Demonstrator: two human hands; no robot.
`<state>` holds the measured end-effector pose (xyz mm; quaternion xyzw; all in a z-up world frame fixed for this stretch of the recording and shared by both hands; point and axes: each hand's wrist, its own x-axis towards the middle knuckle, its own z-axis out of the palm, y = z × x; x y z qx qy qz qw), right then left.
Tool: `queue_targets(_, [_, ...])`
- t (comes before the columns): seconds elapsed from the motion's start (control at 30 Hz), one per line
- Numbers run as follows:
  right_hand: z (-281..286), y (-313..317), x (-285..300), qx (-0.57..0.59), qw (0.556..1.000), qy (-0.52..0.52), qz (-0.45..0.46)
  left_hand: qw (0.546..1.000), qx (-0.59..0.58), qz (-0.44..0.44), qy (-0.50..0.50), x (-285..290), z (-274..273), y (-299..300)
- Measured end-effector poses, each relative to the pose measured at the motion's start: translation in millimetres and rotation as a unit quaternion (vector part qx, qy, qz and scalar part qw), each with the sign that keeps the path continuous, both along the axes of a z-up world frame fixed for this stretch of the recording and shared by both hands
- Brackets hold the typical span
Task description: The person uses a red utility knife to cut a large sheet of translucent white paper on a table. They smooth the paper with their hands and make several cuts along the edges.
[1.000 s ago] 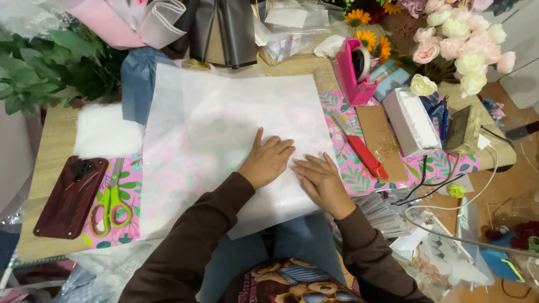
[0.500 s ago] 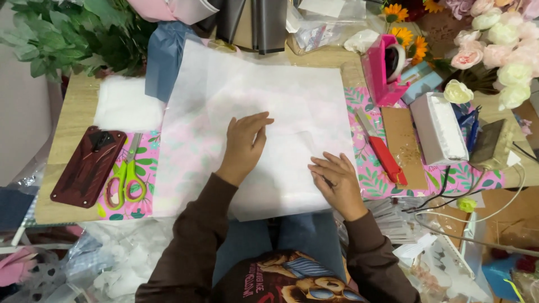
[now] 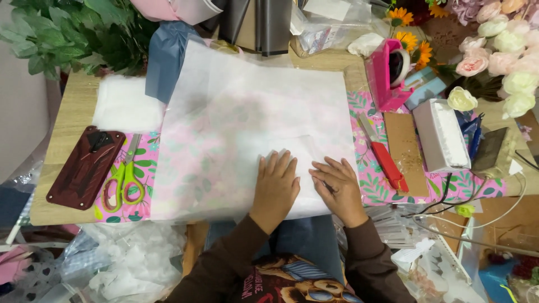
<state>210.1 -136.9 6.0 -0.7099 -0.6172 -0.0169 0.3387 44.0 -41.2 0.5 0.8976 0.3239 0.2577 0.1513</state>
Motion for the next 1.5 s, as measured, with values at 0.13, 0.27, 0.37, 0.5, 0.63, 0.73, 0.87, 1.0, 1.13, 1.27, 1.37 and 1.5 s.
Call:
queue_targets(0.13, [5.2,1.1,-2.3,-0.001,1.000,0.015,-0.006,0.994,0.081,0.064,0.023,3.2,-6.1,-6.4])
queue_targets(0.27, [5.0,-0.9,-3.2,0.002,1.000,0.018,-0.003,0.995,0.068,0.074,0.022,2.4,-24.4,-5.7])
queue_targets(0.37, [5.1,0.6,-3.0,0.006,1.000,0.015,-0.004,0.995,0.068,0.068,0.013,1.3,-30.5,-2.5])
queue_targets(0.5, [5.0,1.0,-2.5,0.013,1.000,0.017,-0.005,0.997,0.052,0.064,0.003,-2.3,-26.2,-3.0])
queue_targets(0.63, [5.9,0.6,-2.1,0.011,1.000,0.022,0.000,0.995,0.066,0.077,0.017,-6.6,-25.3,-4.3])
queue_targets(0.73, [5.8,0.7,-2.5,0.009,1.000,0.023,-0.002,0.993,0.061,0.092,0.026,-10.6,-20.5,-5.3])
queue_targets(0.87, [6.9,1.0,-3.2,0.009,1.000,0.025,-0.002,0.995,0.045,0.084,0.022,-11.3,-24.0,-4.1])
queue_targets(1.0, [9.1,0.6,-4.8,0.007,0.999,0.036,-0.006,0.995,0.050,0.086,-0.008,-11.3,-28.5,-3.2])
queue_targets(1.13, [5.7,1.3,-2.2,0.009,1.000,0.028,-0.005,0.994,0.029,0.103,-0.022,-17.2,-20.7,-1.6])
queue_targets(1.27, [6.4,0.4,-2.6,0.003,1.000,0.026,-0.003,0.993,0.028,0.111,-0.002,-25.0,-13.1,2.1])
queue_targets(1.37, [6.9,0.2,-3.1,0.003,1.000,0.020,-0.001,0.994,0.026,0.102,-0.011,-27.9,-16.5,3.8])
queue_targets(1.5, [6.1,0.0,-1.9,0.001,1.000,0.025,0.000,0.993,0.039,0.102,-0.033,-30.2,-7.9,1.9])
